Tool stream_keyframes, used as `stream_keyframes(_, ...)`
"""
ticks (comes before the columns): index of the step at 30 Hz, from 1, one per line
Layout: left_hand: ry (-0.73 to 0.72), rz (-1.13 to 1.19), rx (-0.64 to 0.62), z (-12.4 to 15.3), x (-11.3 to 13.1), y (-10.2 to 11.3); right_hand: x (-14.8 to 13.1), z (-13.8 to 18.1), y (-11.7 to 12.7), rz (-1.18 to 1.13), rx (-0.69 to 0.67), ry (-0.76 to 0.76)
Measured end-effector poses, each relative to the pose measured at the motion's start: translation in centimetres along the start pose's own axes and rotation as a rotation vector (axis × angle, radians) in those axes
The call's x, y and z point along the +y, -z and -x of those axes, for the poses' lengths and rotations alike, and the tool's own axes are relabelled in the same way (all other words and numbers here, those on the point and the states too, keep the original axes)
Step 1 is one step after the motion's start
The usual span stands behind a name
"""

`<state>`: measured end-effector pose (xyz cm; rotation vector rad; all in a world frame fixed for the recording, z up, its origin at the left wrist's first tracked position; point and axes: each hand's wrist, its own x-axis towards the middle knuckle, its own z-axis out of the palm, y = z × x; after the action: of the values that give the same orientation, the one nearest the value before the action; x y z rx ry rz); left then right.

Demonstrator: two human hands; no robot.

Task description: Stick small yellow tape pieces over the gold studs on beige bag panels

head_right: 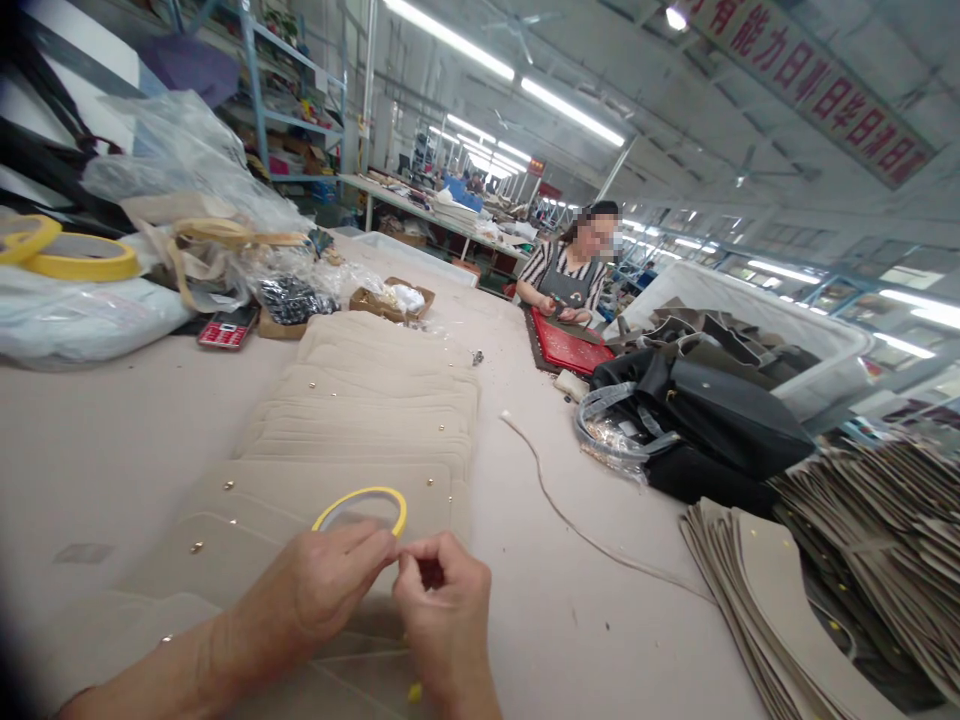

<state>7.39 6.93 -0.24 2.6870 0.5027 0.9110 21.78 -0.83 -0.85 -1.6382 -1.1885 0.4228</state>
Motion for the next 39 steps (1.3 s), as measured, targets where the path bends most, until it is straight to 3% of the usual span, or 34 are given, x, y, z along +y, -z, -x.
stream_keyframes(3, -0.063, 0.042, 0.029, -0.3, 0.6, 0.2, 1.1, -1.0, 0.9, -0.251, -0.005, -0.352)
stream_keyframes(8, 0.022, -0.188, -0.143, 0.5, -0.7, -1.9, 3.9, -2.3, 2.5, -0.247, -0.165, -0.518)
stream_keyframes(11, 0.047, -0.299, -0.303, 1.0, -1.5, -3.3, 4.7, -2.3, 2.3, -0.174, -0.211, -0.512)
stream_keyframes(14, 0.036, -0.304, -0.379, 1.1, -1.7, -3.7, 4.7, -2.2, 1.9, -0.052, -0.236, -0.459)
stream_keyframes(26, 0.049, -0.233, -0.381, 1.4, -1.8, -3.3, 3.6, -3.3, 0.9, 0.395, -0.337, -0.169)
stream_keyframes(32, 0.082, -0.231, -0.388, 1.4, -1.9, -3.5, 4.1, -3.2, 1.0, 0.424, -0.297, -0.193)
stream_keyframes(36, 0.094, -0.229, -0.406, 1.4, -2.1, -3.8, 4.7, -2.3, 2.0, 0.241, -0.277, -0.317)
stream_keyframes(39, 0.100, -0.233, -0.416, 1.5, -2.2, -3.7, 4.5, -1.5, 2.4, 0.255, -0.277, -0.212)
